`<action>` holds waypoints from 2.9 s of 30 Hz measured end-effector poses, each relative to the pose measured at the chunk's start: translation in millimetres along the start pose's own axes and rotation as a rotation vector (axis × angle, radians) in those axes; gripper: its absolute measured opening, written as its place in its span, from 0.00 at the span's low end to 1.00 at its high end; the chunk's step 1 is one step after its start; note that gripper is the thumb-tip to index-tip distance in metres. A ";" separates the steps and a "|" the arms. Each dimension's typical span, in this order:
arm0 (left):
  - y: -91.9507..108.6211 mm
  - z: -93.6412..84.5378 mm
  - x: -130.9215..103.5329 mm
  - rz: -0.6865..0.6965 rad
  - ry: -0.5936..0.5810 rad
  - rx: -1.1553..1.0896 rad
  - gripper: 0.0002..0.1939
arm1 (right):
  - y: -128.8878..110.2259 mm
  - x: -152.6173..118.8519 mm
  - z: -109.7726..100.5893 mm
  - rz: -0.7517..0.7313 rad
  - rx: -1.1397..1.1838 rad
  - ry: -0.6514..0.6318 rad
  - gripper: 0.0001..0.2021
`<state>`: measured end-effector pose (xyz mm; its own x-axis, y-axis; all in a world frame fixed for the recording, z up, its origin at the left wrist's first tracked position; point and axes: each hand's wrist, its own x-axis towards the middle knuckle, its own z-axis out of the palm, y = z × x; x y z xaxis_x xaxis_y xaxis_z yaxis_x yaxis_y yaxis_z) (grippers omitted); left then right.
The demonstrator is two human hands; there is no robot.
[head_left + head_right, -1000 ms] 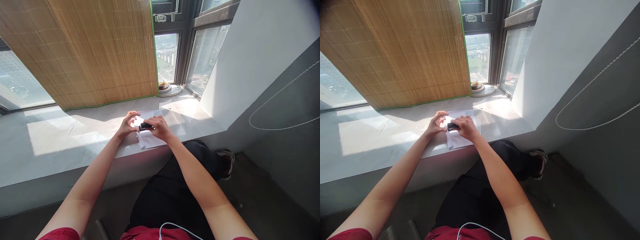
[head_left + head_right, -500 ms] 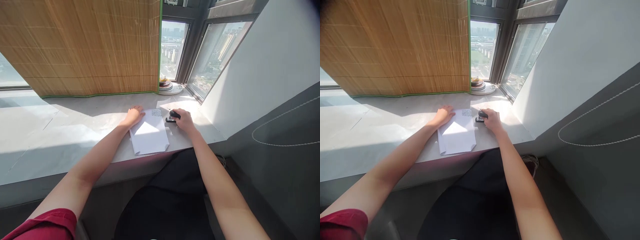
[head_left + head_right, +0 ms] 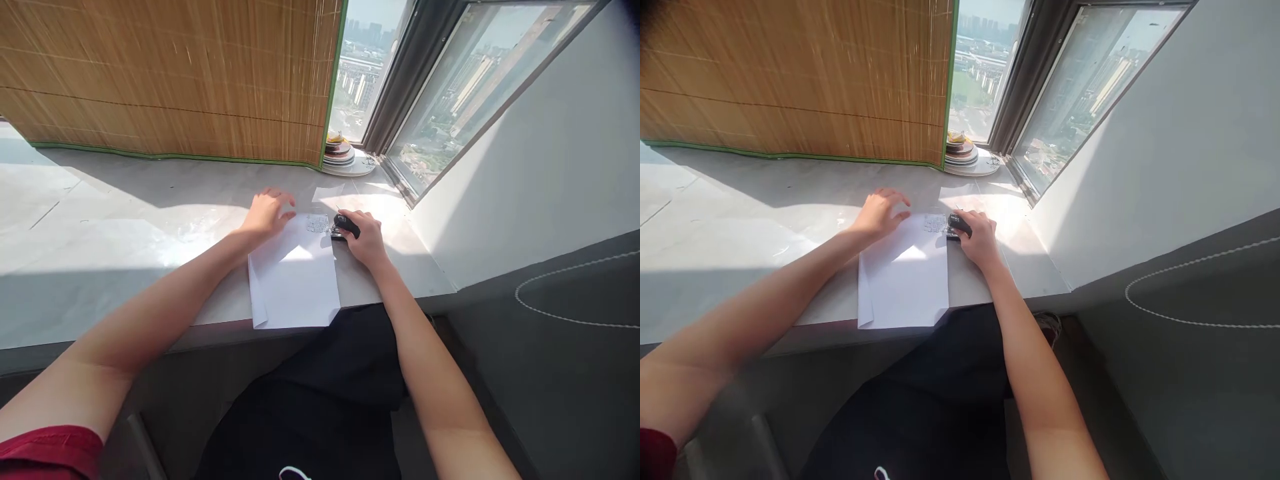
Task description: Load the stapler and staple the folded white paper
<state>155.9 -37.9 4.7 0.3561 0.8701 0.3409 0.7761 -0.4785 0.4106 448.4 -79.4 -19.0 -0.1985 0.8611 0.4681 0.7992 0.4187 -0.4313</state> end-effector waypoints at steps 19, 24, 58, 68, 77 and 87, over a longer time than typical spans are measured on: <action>59.2 39.0 -41.5 0.399 -0.293 0.147 0.28 | -1.4 -3.4 -0.6 -0.037 0.058 0.043 0.19; 60.9 39.5 -43.0 0.374 -0.257 0.096 0.28 | -1.1 -3.7 1.5 -0.036 0.043 0.045 0.19; 59.7 49.5 -40.9 0.358 -0.218 -0.039 0.20 | -18.4 -2.5 5.5 -0.005 -0.136 -0.037 0.21; 57.7 47.9 -38.9 0.357 -0.251 -0.062 0.21 | -25.7 0.4 7.4 -0.057 -0.243 -0.125 0.19; 54.7 42.5 -36.9 0.300 -0.292 -0.016 0.23 | 3.1 -7.9 3.9 0.045 -0.216 0.088 0.25; 26.5 8.3 -8.8 0.137 0.026 -0.133 0.18 | -24.2 3.6 3.6 0.174 -0.150 0.208 0.19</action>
<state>177.6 -57.4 5.6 0.4390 0.7931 0.4223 0.6450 -0.6054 0.4664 426.3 -85.4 -9.7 0.0572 0.8321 0.5517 0.8890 0.2091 -0.4075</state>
